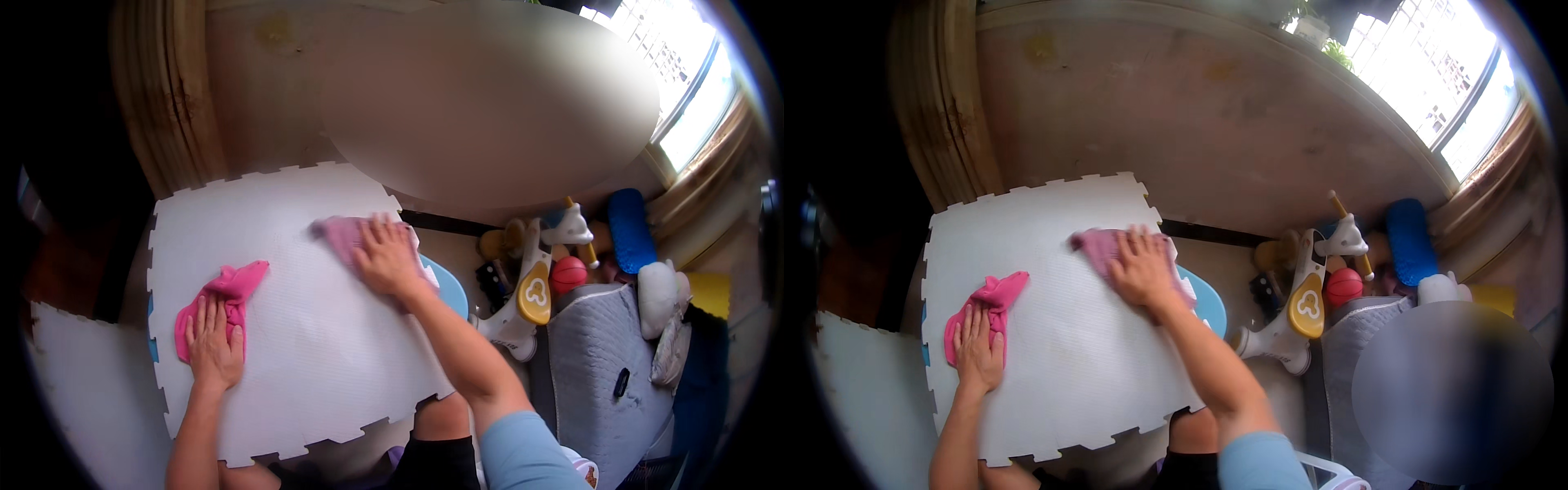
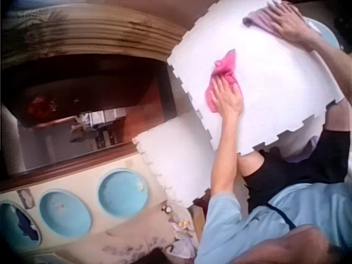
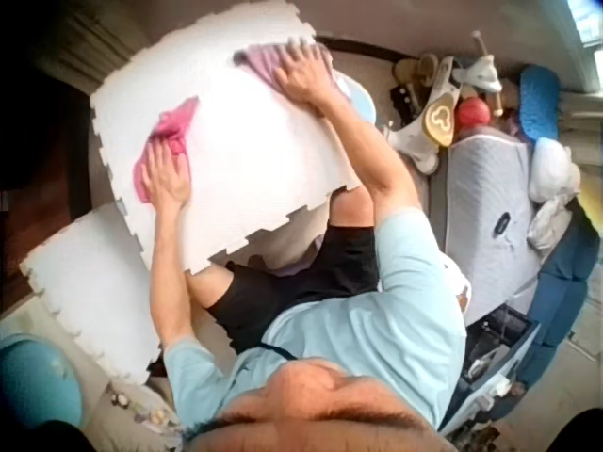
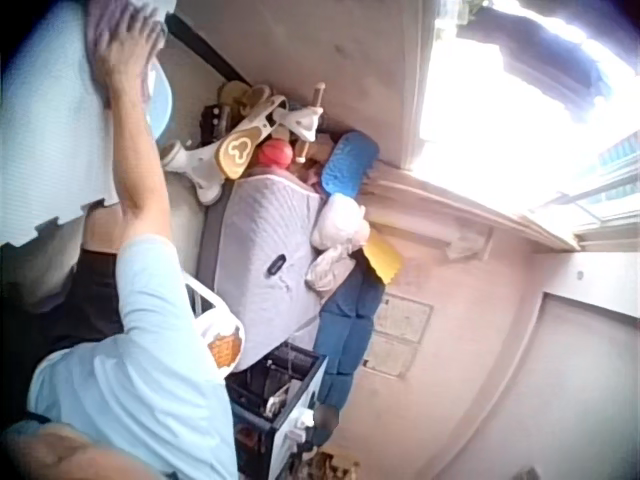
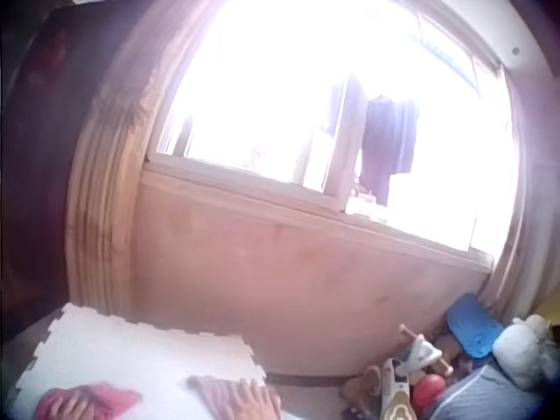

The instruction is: The person wipes white interlocking foam mats with pink and purple cloths. They repeatedly lift each mat, wipe its surface, and place it back down on the floor.

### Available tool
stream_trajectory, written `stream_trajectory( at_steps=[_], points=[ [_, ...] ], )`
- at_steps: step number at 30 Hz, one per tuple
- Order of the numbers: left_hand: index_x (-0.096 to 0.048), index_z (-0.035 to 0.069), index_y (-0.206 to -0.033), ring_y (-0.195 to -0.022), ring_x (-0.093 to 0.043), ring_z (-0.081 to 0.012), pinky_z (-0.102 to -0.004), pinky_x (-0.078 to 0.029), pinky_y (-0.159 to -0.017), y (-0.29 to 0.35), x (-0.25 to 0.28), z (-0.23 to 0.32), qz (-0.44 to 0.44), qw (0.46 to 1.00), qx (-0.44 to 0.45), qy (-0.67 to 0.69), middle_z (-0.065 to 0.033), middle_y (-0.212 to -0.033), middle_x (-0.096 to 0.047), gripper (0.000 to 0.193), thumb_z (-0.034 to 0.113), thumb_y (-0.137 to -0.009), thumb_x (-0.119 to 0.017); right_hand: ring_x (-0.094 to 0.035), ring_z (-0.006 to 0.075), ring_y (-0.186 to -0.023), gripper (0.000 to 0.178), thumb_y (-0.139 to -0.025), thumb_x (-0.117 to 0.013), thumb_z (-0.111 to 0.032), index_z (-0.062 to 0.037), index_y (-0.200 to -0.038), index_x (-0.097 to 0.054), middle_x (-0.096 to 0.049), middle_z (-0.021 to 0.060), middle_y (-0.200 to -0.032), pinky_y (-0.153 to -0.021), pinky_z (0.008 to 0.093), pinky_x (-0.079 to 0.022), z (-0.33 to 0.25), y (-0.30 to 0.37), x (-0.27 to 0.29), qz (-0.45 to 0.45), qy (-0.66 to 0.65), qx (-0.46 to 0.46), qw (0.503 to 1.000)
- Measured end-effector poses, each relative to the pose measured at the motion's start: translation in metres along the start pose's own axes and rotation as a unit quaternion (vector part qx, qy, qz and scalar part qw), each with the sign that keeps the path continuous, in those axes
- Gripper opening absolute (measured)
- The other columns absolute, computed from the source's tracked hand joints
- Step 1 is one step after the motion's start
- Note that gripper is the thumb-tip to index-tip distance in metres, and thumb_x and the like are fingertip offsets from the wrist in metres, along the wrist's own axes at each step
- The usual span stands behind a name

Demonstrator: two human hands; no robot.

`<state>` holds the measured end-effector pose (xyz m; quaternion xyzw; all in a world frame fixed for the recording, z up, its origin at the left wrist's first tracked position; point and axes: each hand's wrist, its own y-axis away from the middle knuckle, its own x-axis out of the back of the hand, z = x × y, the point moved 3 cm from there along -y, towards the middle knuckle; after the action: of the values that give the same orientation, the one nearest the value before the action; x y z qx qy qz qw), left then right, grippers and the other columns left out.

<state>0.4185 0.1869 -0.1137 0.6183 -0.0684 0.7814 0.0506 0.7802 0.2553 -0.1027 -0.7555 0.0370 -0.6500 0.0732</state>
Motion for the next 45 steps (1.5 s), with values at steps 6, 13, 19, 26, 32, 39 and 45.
stream_trajectory(
  at_steps=[6,13,19,26,32,39,45],
  points=[
    [-0.037,-0.002,-0.158,-0.159,-0.020,-0.0313,-0.0502,-0.009,-0.129,0.008,0.002,-0.004,0.000,1.000,0.013,0.005,-0.0167,-0.168,-0.032,0.067,0.030,-0.100,-0.049,-0.025,0.0530,-0.152,0.075,-0.098,-0.051,-0.042,0.0120,-0.150,-0.043,-0.033,0.0374,-0.159,-0.125,0.0606,-0.019,0.006,0.198,0.023,-0.087,-0.005,0.089,0.992],
    [-0.036,-0.005,-0.157,-0.159,-0.020,-0.0327,-0.0512,-0.008,-0.129,0.004,-0.001,0.001,0.009,0.999,-0.032,0.007,-0.0175,-0.168,-0.031,0.067,0.028,-0.100,-0.049,-0.025,0.0487,-0.153,0.073,-0.100,-0.048,-0.039,0.0107,-0.153,-0.039,-0.032,0.0351,-0.161,-0.124,0.0591,-0.020,0.030,0.059,0.006,0.058,0.019,-0.025,0.998],
    [-0.037,-0.003,-0.158,-0.159,-0.021,-0.0329,-0.0516,-0.008,-0.129,-0.001,0.002,0.001,0.013,1.000,-0.008,-0.003,-0.0177,-0.168,-0.032,0.066,0.029,-0.101,-0.046,-0.027,0.0461,-0.153,0.069,-0.103,-0.043,-0.040,0.0093,-0.151,-0.040,-0.038,0.0307,-0.159,-0.126,0.0567,-0.020,-0.088,-0.005,-0.040,0.020,0.040,0.027,0.999],
    [-0.039,0.000,-0.158,-0.158,-0.023,-0.0338,-0.0532,-0.010,-0.128,0.006,0.006,-0.001,0.007,1.000,-0.004,0.024,-0.0181,-0.167,-0.034,0.062,0.028,-0.102,-0.045,-0.016,0.0479,-0.157,0.073,-0.101,-0.047,-0.045,0.0012,-0.157,-0.038,-0.029,0.0275,-0.166,-0.127,0.0593,-0.012,-0.048,0.151,0.016,-0.121,-0.059,0.083,0.987],
    [-0.040,0.000,-0.157,-0.157,-0.026,-0.0349,-0.0539,-0.013,-0.127,-0.002,0.006,0.010,0.023,0.997,-0.028,0.064,-0.0186,-0.164,-0.038,0.061,0.028,-0.102,-0.045,-0.020,0.0499,-0.155,0.073,-0.102,-0.044,-0.045,0.0025,-0.157,-0.037,-0.029,0.0307,-0.164,-0.126,0.0603,-0.012,-0.031,-0.003,-0.018,0.043,0.015,-0.093,0.995],
    [-0.046,0.004,-0.154,-0.151,-0.036,-0.0354,-0.0540,-0.020,-0.124,0.003,-0.001,-0.035,0.082,0.981,0.094,0.151,-0.0160,-0.159,-0.046,0.062,0.028,-0.098,-0.060,-0.023,0.0487,-0.154,0.068,-0.103,-0.044,-0.045,-0.0042,-0.157,-0.041,-0.034,0.0248,-0.164,-0.122,0.0680,-0.014,-0.203,0.106,-0.024,-0.057,-0.122,0.262,0.956],
    [-0.036,0.002,-0.160,-0.159,-0.022,-0.0297,-0.0552,-0.008,-0.128,0.001,0.000,-0.010,0.063,0.994,0.091,0.012,-0.0130,-0.168,-0.035,0.074,0.038,-0.098,-0.055,-0.018,0.0527,-0.154,0.071,-0.102,-0.045,-0.048,-0.0066,-0.160,-0.037,-0.027,0.0243,-0.167,-0.123,0.0672,-0.010,-0.045,0.183,0.027,-0.127,0.012,0.035,0.991]
  ],
)
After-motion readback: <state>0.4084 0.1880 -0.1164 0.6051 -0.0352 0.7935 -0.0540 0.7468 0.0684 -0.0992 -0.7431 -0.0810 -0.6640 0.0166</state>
